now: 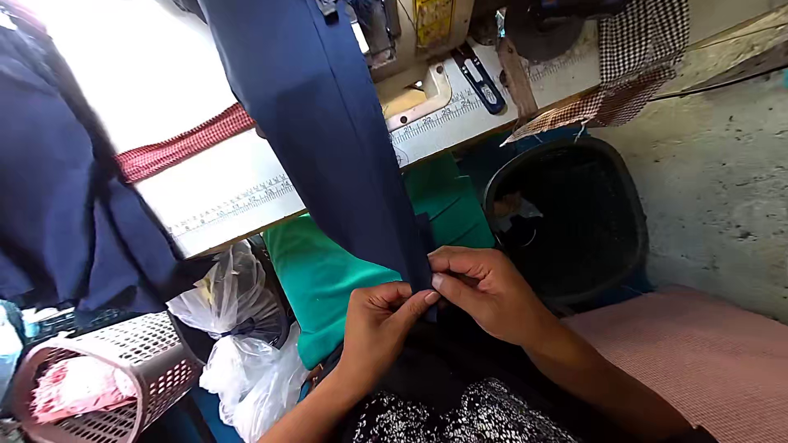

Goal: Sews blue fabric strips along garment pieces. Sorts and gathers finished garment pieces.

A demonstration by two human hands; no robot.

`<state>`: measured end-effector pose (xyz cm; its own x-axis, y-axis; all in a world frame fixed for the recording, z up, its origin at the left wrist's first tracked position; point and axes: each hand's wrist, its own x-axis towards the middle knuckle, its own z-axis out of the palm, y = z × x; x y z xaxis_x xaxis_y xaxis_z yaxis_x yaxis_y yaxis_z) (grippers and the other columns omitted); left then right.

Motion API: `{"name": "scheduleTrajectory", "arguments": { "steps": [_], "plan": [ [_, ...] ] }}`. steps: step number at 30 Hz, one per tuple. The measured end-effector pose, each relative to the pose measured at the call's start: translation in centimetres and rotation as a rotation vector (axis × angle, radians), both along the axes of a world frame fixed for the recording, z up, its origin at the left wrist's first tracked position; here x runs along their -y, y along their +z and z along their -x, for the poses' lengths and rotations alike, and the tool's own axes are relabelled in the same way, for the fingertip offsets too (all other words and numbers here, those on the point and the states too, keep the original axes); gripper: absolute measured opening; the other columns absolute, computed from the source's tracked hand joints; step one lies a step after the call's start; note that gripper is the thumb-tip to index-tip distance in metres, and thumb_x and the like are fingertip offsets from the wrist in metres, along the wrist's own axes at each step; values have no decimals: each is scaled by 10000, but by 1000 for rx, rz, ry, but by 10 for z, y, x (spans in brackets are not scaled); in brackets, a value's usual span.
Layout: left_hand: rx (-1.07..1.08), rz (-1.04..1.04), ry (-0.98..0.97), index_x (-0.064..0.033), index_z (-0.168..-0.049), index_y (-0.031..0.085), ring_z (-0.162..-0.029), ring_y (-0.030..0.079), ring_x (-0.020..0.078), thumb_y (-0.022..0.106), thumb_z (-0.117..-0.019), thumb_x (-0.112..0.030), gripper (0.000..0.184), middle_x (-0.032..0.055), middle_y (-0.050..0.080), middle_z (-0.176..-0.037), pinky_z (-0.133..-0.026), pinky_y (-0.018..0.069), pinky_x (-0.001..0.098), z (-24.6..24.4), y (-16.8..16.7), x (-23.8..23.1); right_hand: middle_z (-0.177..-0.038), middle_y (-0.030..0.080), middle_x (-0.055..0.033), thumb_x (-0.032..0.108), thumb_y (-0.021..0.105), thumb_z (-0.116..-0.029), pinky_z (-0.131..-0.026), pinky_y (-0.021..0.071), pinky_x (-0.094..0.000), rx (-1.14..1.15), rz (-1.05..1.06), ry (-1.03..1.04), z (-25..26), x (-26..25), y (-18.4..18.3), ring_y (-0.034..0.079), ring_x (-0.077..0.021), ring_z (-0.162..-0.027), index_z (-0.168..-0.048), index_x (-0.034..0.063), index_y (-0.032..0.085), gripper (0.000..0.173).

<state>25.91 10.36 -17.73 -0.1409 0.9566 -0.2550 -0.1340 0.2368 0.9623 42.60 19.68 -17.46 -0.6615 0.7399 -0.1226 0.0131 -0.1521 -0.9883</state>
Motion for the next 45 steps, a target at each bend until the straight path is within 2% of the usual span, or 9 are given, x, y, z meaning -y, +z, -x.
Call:
{"name": "scheduleTrajectory", "arguments": {
  "steps": [5, 9, 13, 15, 17, 25, 35, 41, 45],
  "plan": [
    [-95, -29, -17, -39, -755, 716, -596, 610, -32, 722, -928, -111, 187, -48, 673, -659, -567, 524, 153, 0, -2, -2, -946, 743, -46, 205, 678, -988, -831, 596, -231, 55, -185, -95, 8, 3, 3, 700, -62, -924, -912, 10, 753, 222],
    [-736, -179, -296, -129, -817, 760, -646, 659, 33, 690, -962, -438, 349, -36, 716, -717, -592, 536, 269, 42, 29, -23, -876, 742, -25, 207, 692, -985, -773, 586, -191, 72, -261, -112, 9, -2, 0, 695, -33, -857, -838, 26, 744, 239],
    [-948, -431, -25, -96, -1109, 751, -1096, 689, 105, 615, -1031, -301, 259, 21, 747, -1137, -934, 578, 320, 83, 70, -79, -876, 729, -19, 185, 664, -1005, -753, 578, -177, -33, -212, -82, 7, -4, -4, 680, -24, -843, -856, 18, 727, 232],
    [-1098, -501, -24, -24, -1273, 685, -1340, 561, 250, 580, -1038, -287, 368, 136, 635, -1379, -1131, 447, 433, 94, 66, -116, -869, 720, -19, 188, 658, -1010, -739, 574, -182, -98, -236, -73, 7, -4, 7, 677, -30, -842, -856, 29, 707, 227],
    [-1231, -464, -15, -11, -1367, 631, -1424, 491, 285, 559, -1051, -318, 446, 150, 581, -1465, -1218, 342, 488, 101, 55, -139, -867, 716, -15, 208, 654, -1015, -746, 577, -185, -117, -276, -63, 4, -6, 20, 683, -33, -857, -845, 51, 672, 233],
    [-1240, -466, 8, -26, -1282, 698, -1391, 536, 268, 628, -1015, -266, 365, 112, 644, -1400, -1211, 370, 508, 113, 50, -147, -858, 710, -7, 200, 669, -1002, -717, 568, -170, -30, -131, -131, 7, -9, -20, 669, -27, -820, -847, 42, 703, 224],
    [-1244, -405, -97, -62, -1305, 695, -1385, 538, 216, 598, -1029, -299, 377, 78, 648, -1395, -1195, 393, 440, 156, 67, -201, -869, 714, -20, 164, 678, -990, -697, 567, -156, -34, -222, -183, 46, -63, -6, 671, -26, -812, -845, 29, 705, 199],
    [-1212, -495, -20, -46, -1207, 726, -1208, 638, 159, 655, -1000, -321, 352, 137, 700, -1265, -1052, 465, 306, 179, 63, -236, -861, 715, -33, 128, 668, -983, -698, 568, -162, -18, -272, -187, 70, -96, 0, 672, -29, -809, -841, 9, 714, 191],
    [-1230, -689, 24, -115, -1157, 767, -1191, 665, 131, 682, -949, -413, 373, 76, 717, -1248, -1022, 536, 313, 211, 36, -271, -857, 714, -32, 112, 660, -980, -697, 561, -163, -3, -310, -211, 83, -110, 7, 666, -25, -803, -842, 5, 718, 184]
  ]
}}
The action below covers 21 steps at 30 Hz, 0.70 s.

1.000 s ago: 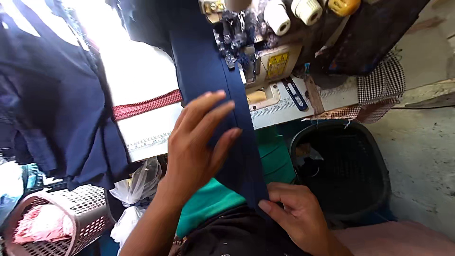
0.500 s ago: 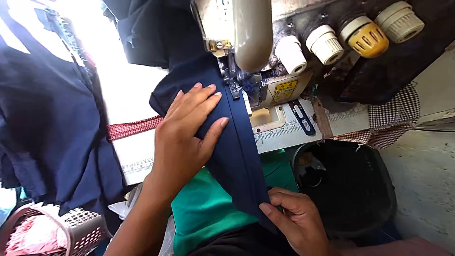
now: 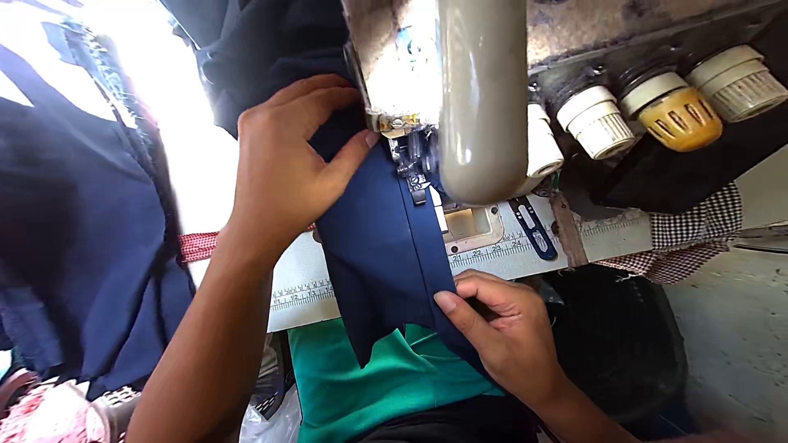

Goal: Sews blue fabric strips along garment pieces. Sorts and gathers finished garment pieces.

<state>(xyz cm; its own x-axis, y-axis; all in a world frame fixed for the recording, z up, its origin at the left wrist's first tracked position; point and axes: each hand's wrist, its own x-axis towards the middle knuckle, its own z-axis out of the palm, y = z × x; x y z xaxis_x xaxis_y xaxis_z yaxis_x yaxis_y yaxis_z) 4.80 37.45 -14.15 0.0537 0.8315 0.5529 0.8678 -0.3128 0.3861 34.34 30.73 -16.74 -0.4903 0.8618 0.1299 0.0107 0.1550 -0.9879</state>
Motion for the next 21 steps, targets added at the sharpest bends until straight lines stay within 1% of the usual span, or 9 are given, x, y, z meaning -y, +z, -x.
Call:
{"name": "scheduleTrajectory", "arguments": {
  "steps": [4, 7, 10, 12, 14, 16, 18, 19, 21],
  "plan": [
    [6, 136, 68, -29, -1163, 728, -1158, 657, 166, 607, -974, -308, 358, 162, 710, -1220, -1019, 469, 307, -15, 33, 5, -799, 697, 10, 132, 657, -976, -616, 526, -142, 35, -24, -44, 13, -13, 4, 627, 10, -705, -846, 36, 734, 179],
    [19, 154, 59, 0, -1161, 719, -1157, 660, 201, 595, -982, -292, 365, 189, 703, -1216, -1024, 474, 342, -13, 38, -2, -751, 666, 42, 144, 672, -963, -539, 478, -137, 69, -40, -89, 21, -19, 5, 573, 22, -619, -842, 71, 729, 153],
    [13, 153, 27, -4, -1172, 721, -1144, 670, 206, 597, -999, -298, 363, 181, 712, -1196, -1028, 481, 366, -1, 36, -12, -721, 642, 55, 169, 678, -973, -498, 458, -149, 98, -78, -104, 28, -26, 6, 552, 12, -577, -874, 89, 726, 136],
    [-25, 129, 87, -76, -1126, 746, -1035, 699, 168, 579, -1023, -390, 370, 109, 744, -1079, -939, 532, 384, 7, 25, -14, -740, 653, 39, 170, 668, -993, -496, 478, -168, 113, -88, -95, 28, -24, 2, 574, -6, -586, -913, 78, 727, 136],
    [-47, 59, 192, -36, -1059, 733, -988, 685, 231, 577, -1032, -389, 386, 150, 726, -1003, -893, 508, 454, -6, 27, 8, -864, 690, 16, 201, 639, -1017, -574, 549, -204, 166, -84, -61, 20, -13, -5, 637, -29, -687, -1026, 73, 720, 151],
    [-20, -49, 224, 0, -1131, 716, -1018, 691, 203, 583, -1047, -269, 311, 152, 729, -1061, -907, 535, 396, -30, 37, 47, -1032, 720, 0, 278, 616, -1030, -736, 616, -257, 228, -122, -41, 3, -5, -13, 697, -54, -864, -1213, 73, 686, 284],
    [138, 4, 223, 16, -1132, 698, -873, 674, 141, 549, -1056, -197, 271, 112, 711, -989, -783, 559, 331, -65, 40, 94, -1091, 723, -44, 241, 583, -1051, -803, 634, -306, 229, -237, -140, -12, -19, -13, 714, -98, -930, -1280, 38, 664, 316],
    [243, 66, 209, -1, -1073, 700, -768, 647, 105, 555, -1048, -190, 240, 67, 690, -908, -685, 551, 294, -87, 35, 115, -1017, 719, -49, 198, 573, -1054, -741, 623, -286, 237, -316, -231, -15, -30, -8, 704, -91, -853, -1261, 28, 668, 285],
    [376, 161, 229, -52, -985, 729, -648, 628, 52, 599, -1022, -218, 214, -5, 681, -811, -568, 554, 248, -121, 19, 140, -807, 635, -38, 138, 624, -1017, -547, 507, -224, 300, -492, -329, -6, -50, 6, 579, -71, -626, -1234, 25, 678, 250]
  ]
}}
